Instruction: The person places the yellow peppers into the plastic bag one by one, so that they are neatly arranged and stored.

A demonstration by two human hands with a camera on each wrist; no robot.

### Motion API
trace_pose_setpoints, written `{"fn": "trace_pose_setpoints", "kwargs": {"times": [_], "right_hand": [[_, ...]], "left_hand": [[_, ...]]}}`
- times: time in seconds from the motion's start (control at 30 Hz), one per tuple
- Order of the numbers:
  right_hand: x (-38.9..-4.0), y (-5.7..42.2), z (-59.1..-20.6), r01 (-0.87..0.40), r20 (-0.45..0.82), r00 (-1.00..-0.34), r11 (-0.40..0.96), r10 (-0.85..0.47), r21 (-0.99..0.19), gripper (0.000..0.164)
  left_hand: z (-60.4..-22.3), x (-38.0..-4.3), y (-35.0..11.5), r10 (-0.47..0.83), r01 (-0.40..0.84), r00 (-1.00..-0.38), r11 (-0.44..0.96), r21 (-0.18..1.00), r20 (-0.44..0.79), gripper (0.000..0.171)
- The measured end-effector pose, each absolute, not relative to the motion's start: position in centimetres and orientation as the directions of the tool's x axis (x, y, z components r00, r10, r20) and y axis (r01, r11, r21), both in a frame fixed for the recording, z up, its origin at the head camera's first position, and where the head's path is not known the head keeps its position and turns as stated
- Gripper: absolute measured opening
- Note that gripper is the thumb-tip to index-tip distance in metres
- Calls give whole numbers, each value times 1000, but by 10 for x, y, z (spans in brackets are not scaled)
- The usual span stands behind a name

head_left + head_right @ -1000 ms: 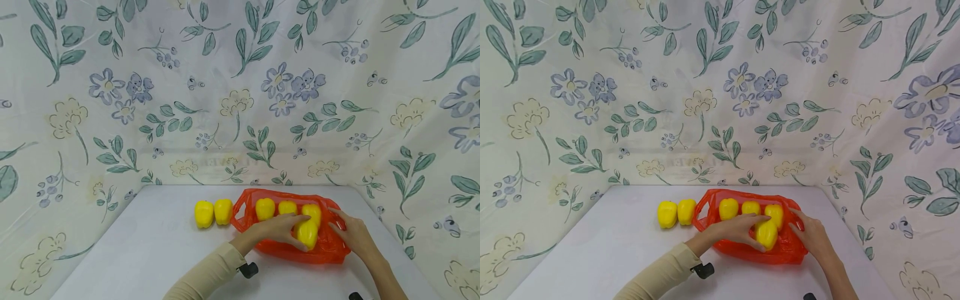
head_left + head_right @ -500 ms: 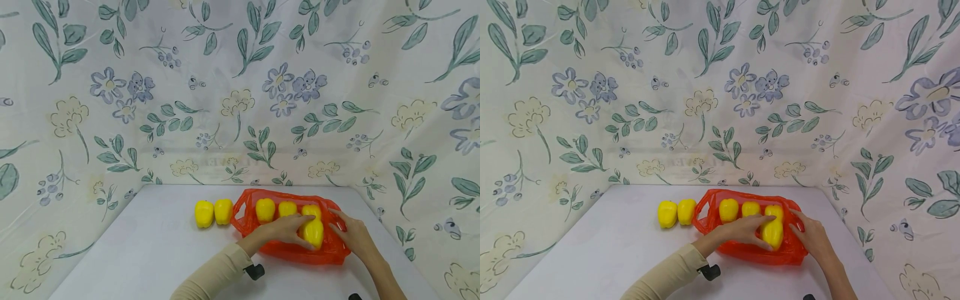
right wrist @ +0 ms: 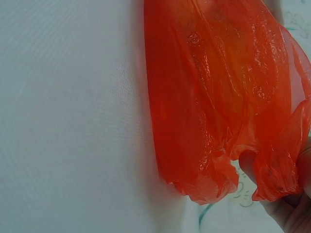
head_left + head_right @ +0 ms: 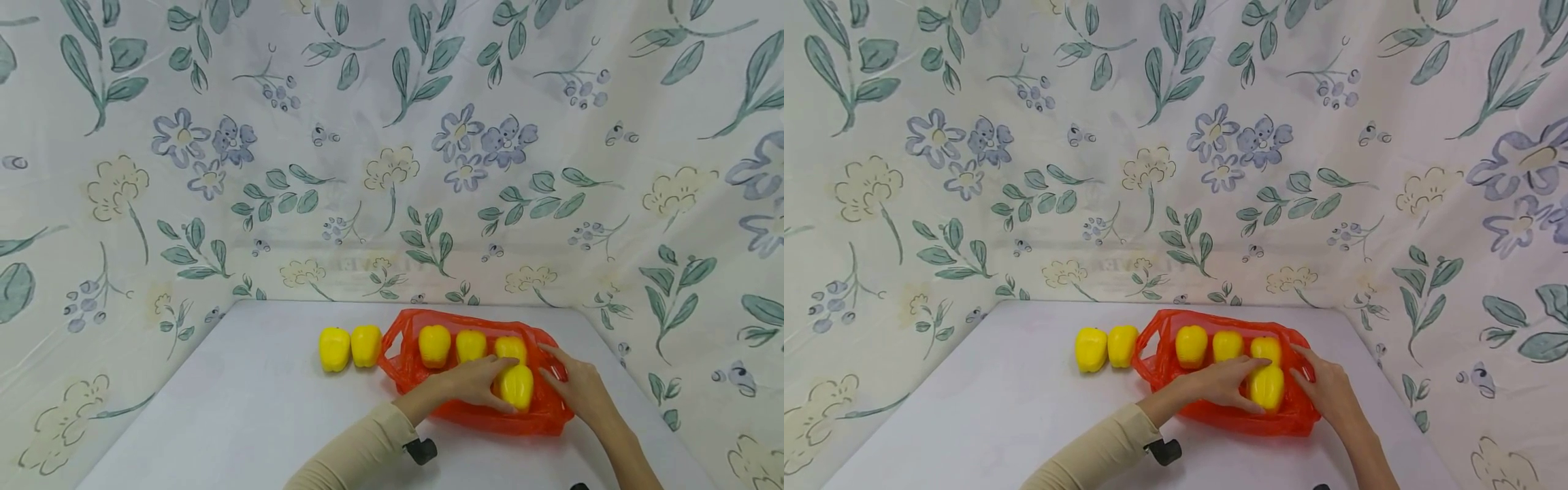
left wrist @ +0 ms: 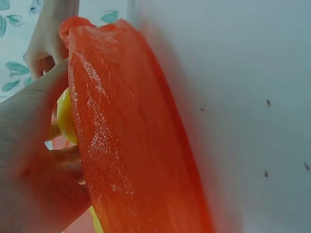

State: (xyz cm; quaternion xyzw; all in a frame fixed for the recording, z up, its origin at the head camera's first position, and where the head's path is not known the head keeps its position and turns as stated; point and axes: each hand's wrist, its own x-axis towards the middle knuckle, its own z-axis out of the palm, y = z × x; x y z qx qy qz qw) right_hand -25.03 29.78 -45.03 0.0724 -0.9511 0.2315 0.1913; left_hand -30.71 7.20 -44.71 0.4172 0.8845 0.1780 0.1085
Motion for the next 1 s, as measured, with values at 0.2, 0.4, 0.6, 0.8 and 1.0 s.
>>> {"fn": "trace_pose_setpoints", "kwargs": {"times": [0.2, 0.4, 0.6, 0.8, 1.0], "right_hand": [[-250, 298, -450, -223, 391, -919, 880, -46, -419, 51], [-250, 298, -450, -218, 383, -923, 878, -44, -425, 51], [-250, 299, -451, -222, 394, -918, 881, -45, -418, 51], [-250, 298, -453, -224, 392, -919, 879, -46, -421, 51], [-250, 298, -451, -218, 389, -920, 880, -42, -421, 52]], "left_hand": [[-450, -308, 75, 780, 717, -624, 592, 367, -38, 81], [-452, -306, 76, 787, 733, -616, 591, 335, -40, 79], [-453, -304, 71, 785, 718, -617, 590, 368, -55, 79], [-448, -302, 54, 788, 704, -616, 563, 433, -23, 75], [-436, -301, 32, 814, 708, -580, 502, 496, 5, 69]]}}
